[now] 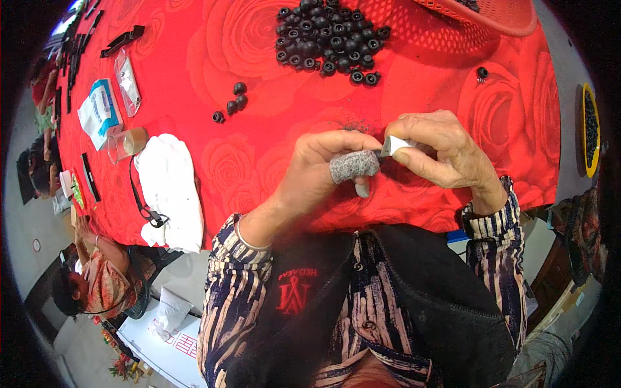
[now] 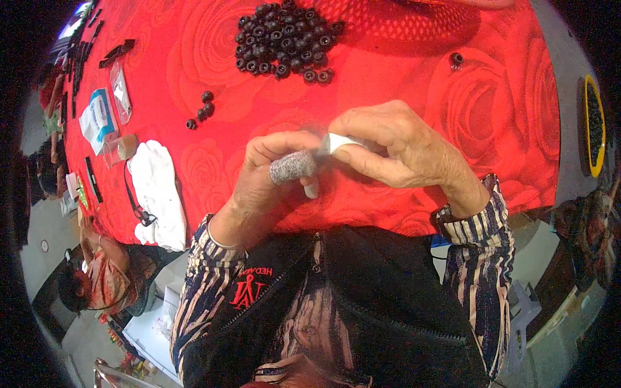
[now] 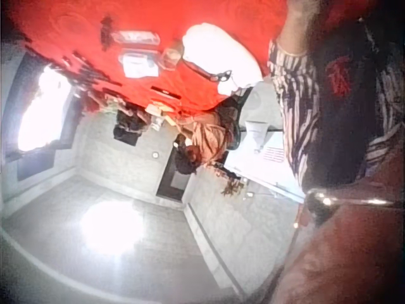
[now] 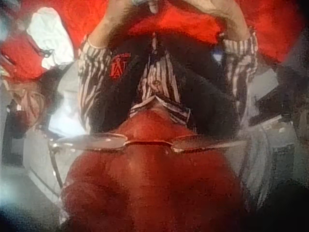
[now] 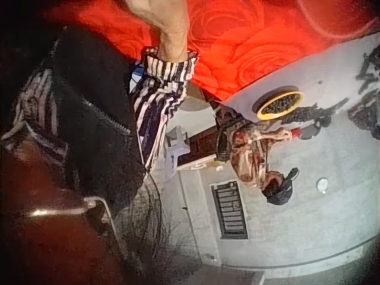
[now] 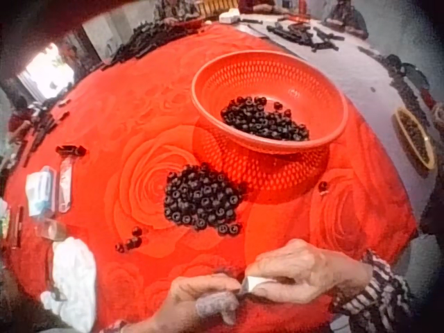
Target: The person assembles small black plastic components by hand at a table.
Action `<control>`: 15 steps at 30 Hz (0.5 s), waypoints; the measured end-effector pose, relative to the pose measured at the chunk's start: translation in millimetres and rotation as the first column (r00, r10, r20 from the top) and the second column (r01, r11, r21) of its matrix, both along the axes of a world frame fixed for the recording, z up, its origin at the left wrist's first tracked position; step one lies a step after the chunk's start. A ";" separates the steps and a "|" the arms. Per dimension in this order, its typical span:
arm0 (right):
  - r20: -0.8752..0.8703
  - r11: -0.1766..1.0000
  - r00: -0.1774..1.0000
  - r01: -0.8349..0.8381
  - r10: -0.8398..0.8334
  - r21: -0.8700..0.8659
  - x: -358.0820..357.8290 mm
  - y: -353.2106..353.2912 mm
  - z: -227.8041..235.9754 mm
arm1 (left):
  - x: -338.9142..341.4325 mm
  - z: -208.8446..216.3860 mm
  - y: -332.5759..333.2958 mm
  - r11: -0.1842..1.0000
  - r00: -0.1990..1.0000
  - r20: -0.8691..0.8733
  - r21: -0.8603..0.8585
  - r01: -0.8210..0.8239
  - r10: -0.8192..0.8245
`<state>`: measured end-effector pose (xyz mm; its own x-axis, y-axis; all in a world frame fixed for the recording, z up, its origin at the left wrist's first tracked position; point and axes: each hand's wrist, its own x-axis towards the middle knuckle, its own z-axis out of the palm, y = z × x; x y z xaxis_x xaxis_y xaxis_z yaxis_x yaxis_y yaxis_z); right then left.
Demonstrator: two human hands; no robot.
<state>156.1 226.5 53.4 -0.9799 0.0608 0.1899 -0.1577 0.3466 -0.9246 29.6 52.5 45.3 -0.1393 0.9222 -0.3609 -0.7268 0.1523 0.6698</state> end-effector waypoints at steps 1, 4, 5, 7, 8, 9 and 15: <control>0.000 1.000 1.000 -0.001 0.001 -0.002 -0.7 0.2 -0.8 | 0.1 -1.2 -0.3 1.000 1.000 0.000 -0.002 -0.001 0.001; -0.068 0.995 0.993 -0.096 0.099 0.040 -0.3 -5.4 -1.4 | -4.5 1.3 2.0 1.000 1.000 0.004 0.008 -0.016 0.016; -0.147 0.983 0.974 -0.163 0.175 0.089 1.7 -14.4 -5.4 | -14.7 1.9 4.9 0.992 0.991 0.056 -0.006 -0.125 0.125; -0.129 0.981 0.977 -0.158 0.172 0.116 2.0 -10.5 -1.8 | -23.8 -0.8 10.1 0.972 0.966 0.102 -0.017 -0.235 0.236; -0.077 0.997 0.994 -0.076 0.078 0.019 4.2 -0.3 6.2 | -24.2 -1.6 10.3 0.969 0.967 0.065 0.008 -0.246 0.245; -0.022 0.997 1.000 0.008 -0.010 -0.080 5.0 6.0 10.8 | -24.8 -0.4 7.8 0.966 0.966 0.021 0.030 -0.258 0.258; -0.321 0.968 0.924 0.242 -0.208 0.072 -4.9 -19.5 4.1 | -0.8 8.5 4.2 0.999 0.998 0.015 -0.004 -0.054 0.054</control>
<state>151.1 207.0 57.5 -0.8344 0.2348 0.4987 -0.3354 0.5016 -0.7974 28.8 56.8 53.8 -0.1829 0.9121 -0.3670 -0.7442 0.1155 0.6579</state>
